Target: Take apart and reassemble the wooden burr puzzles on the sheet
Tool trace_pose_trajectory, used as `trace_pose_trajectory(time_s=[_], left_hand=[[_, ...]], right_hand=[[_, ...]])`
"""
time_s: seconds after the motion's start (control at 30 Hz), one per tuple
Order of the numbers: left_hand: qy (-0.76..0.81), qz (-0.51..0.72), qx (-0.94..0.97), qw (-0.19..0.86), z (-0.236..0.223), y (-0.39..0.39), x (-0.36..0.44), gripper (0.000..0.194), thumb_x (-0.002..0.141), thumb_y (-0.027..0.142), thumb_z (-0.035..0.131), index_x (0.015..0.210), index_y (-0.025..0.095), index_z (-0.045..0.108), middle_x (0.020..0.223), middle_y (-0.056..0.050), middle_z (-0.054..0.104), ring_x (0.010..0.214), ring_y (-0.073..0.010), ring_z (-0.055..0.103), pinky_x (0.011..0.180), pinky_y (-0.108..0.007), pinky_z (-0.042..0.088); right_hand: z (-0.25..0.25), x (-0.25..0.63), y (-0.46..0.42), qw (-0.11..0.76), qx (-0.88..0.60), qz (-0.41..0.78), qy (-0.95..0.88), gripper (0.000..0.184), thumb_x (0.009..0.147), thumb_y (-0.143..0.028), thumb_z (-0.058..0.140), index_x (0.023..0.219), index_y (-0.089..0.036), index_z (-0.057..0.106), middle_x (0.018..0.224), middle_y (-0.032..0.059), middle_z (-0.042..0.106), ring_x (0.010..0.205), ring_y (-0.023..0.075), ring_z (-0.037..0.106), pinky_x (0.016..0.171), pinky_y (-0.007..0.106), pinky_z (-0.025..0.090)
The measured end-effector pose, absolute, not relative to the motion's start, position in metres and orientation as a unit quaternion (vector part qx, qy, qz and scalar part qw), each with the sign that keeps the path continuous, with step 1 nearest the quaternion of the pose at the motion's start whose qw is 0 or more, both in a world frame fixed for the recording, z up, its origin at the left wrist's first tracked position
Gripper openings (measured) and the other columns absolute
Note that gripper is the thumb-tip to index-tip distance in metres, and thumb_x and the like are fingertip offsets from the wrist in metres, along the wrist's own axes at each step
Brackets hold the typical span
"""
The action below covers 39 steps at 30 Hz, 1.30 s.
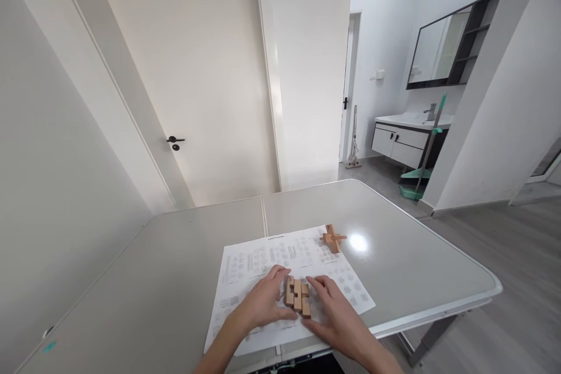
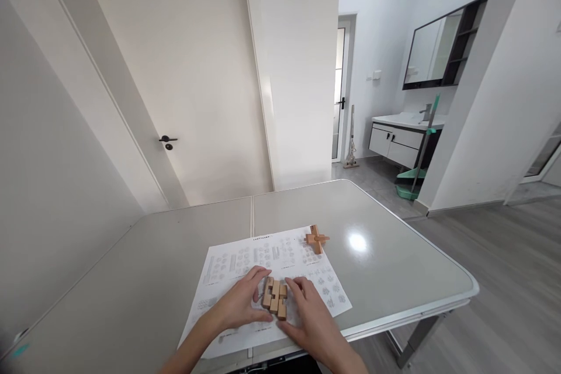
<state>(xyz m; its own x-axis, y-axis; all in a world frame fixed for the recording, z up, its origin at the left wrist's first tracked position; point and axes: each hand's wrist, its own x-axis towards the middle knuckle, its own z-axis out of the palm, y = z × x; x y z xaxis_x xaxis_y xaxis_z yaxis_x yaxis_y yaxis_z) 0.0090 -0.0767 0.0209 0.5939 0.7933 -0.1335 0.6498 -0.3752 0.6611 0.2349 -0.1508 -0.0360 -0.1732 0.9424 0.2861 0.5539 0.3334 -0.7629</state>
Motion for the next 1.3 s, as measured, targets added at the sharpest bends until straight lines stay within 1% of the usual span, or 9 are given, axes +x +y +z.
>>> trace_pose_trajectory(time_s=[0.13,0.27,0.4,0.57,0.83,0.93,1.03,1.17,1.3], left_hand=[[0.446,0.131,0.814,0.348,0.017,-0.075,0.006,0.07,0.061,0.048,0.089,0.123,0.026,0.064,0.119,-0.004,0.054,0.077,-0.018,0.056,0.074,-0.032,0.049],[0.468,0.224,0.752,0.405,0.015,-0.081,-0.01,0.069,0.062,0.045,0.09,0.121,0.028,0.062,0.108,-0.001,0.052,0.071,-0.0135,0.052,0.069,-0.029,0.047],[0.478,0.379,0.604,0.512,0.01,-0.09,-0.02,0.063,0.082,0.048,0.077,0.135,0.029,0.048,0.098,0.001,0.056,0.068,-0.0114,0.052,0.066,-0.026,0.044],[0.451,0.431,0.58,0.523,0.009,-0.099,-0.011,0.065,0.08,0.044,0.081,0.134,0.03,0.047,0.097,0.002,0.058,0.062,-0.0084,0.048,0.061,-0.024,0.042],[0.454,0.423,0.622,0.478,0.021,-0.107,0.005,0.062,0.078,0.033,0.081,0.132,0.031,0.051,0.101,0.002,0.059,0.064,-0.0082,0.055,0.067,-0.025,0.048],[0.445,0.428,0.594,0.516,0.017,-0.105,0.011,0.059,0.076,0.028,0.08,0.129,0.028,0.053,0.097,0.001,0.061,0.061,-0.0081,0.053,0.061,-0.024,0.046],[0.453,0.433,0.601,0.496,0.017,-0.106,0.018,0.063,0.071,0.022,0.08,0.129,0.026,0.055,0.096,0.0,0.065,0.066,-0.0118,0.057,0.064,-0.025,0.048],[0.459,0.428,0.663,0.408,0.027,-0.112,0.025,0.064,0.067,0.025,0.084,0.127,0.026,0.062,0.1,-0.003,0.068,0.081,-0.0201,0.063,0.076,-0.031,0.052],[0.465,0.417,0.688,0.37,0.028,-0.111,0.024,0.059,0.071,0.03,0.082,0.128,0.027,0.065,0.108,-0.006,0.065,0.084,-0.0217,0.063,0.077,-0.033,0.052]], right_hand=[[-0.032,0.231,-0.141,0.372,-0.518,0.274,-0.72,0.06,0.076,-0.022,0.074,0.134,-0.023,0.057,0.13,0.0122,0.058,0.124,0.0309,0.055,0.106,0.041,0.047],[-0.026,0.236,-0.139,0.428,-0.519,0.345,-0.654,0.049,0.075,-0.026,0.077,0.12,-0.024,0.059,0.121,0.0092,0.063,0.106,0.0281,0.063,0.094,0.04,0.052],[-0.011,0.232,-0.142,0.54,-0.466,0.493,-0.498,0.056,0.081,-0.04,0.076,0.128,-0.027,0.048,0.123,0.0085,0.066,0.099,0.0258,0.068,0.092,0.042,0.053],[0.014,0.215,-0.146,0.544,-0.39,0.623,-0.404,0.073,0.078,-0.045,0.083,0.136,-0.028,0.042,0.108,0.0063,0.074,0.101,0.0263,0.07,0.087,0.039,0.053],[0.023,0.196,-0.146,0.573,-0.358,0.596,-0.435,0.078,0.076,-0.046,0.086,0.14,-0.028,0.045,0.106,0.006,0.075,0.104,0.0282,0.069,0.094,0.043,0.052],[0.025,0.19,-0.145,0.574,-0.372,0.561,-0.467,0.074,0.073,-0.042,0.088,0.136,-0.029,0.052,0.121,0.0085,0.071,0.114,0.0301,0.066,0.103,0.046,0.048],[0.031,0.188,-0.145,0.54,-0.374,0.569,-0.495,0.071,0.068,-0.036,0.09,0.131,-0.029,0.058,0.136,0.0086,0.064,0.126,0.0312,0.059,0.108,0.046,0.045],[0.041,0.184,-0.145,0.465,-0.385,0.604,-0.52,0.073,0.064,-0.027,0.089,0.131,-0.025,0.06,0.123,0.0062,0.071,0.113,0.0289,0.066,0.097,0.041,0.053],[0.038,0.18,-0.143,0.473,-0.426,0.562,-0.528,0.07,0.065,-0.023,0.085,0.132,-0.024,0.063,0.114,0.004,0.075,0.105,0.0279,0.069,0.092,0.039,0.055]])
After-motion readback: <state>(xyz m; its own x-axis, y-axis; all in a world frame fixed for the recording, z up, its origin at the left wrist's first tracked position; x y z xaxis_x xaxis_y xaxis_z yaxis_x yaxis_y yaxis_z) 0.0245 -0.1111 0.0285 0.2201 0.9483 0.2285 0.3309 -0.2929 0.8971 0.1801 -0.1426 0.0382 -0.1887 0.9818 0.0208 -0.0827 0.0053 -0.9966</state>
